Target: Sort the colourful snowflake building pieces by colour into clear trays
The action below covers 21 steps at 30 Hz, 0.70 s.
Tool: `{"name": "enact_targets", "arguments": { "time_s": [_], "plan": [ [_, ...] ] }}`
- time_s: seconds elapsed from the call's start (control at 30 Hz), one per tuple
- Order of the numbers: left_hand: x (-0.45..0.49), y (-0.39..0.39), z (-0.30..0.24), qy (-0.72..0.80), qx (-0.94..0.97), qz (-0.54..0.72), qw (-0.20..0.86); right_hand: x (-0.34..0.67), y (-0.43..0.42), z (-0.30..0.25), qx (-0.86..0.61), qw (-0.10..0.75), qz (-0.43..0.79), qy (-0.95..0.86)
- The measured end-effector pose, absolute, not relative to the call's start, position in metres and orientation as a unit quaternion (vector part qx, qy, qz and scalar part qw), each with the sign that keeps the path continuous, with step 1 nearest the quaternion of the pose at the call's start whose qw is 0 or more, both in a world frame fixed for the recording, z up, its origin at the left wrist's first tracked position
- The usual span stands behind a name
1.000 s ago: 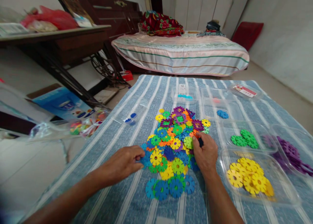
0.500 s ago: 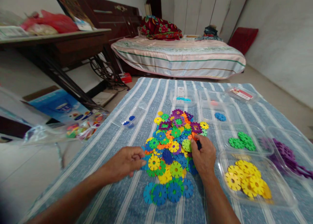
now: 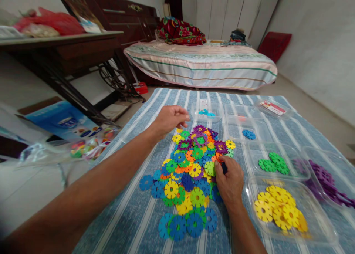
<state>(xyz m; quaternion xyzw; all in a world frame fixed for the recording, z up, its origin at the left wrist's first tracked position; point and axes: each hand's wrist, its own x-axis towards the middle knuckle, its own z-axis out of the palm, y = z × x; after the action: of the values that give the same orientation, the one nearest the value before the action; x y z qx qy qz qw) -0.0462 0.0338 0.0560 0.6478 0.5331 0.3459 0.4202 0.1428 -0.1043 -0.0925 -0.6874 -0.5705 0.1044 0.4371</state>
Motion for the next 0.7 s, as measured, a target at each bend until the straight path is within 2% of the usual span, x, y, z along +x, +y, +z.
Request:
{"name": "enact_targets", "arguments": {
  "time_s": [0.17,0.27,0.47,0.7],
  "plan": [
    [-0.118,-0.023,0.032,0.548,0.797,0.076,0.242,0.143,-0.104,-0.093,-0.694,0.431,0.104,-0.567],
    [-0.152,-0.056,0.020,0.574,0.798,-0.038,0.178,0.145,-0.104,-0.094,-0.690,0.431,0.099,-0.573],
    [-0.170,-0.090,0.005,0.585,0.787,-0.052,0.189,0.147,-0.104,-0.099,-0.687,0.441,0.104,-0.568],
    [-0.152,-0.085,0.000,0.549,0.810,-0.015,0.207,0.148,-0.103,-0.099,-0.686,0.436,0.106,-0.573]
  ]
}}
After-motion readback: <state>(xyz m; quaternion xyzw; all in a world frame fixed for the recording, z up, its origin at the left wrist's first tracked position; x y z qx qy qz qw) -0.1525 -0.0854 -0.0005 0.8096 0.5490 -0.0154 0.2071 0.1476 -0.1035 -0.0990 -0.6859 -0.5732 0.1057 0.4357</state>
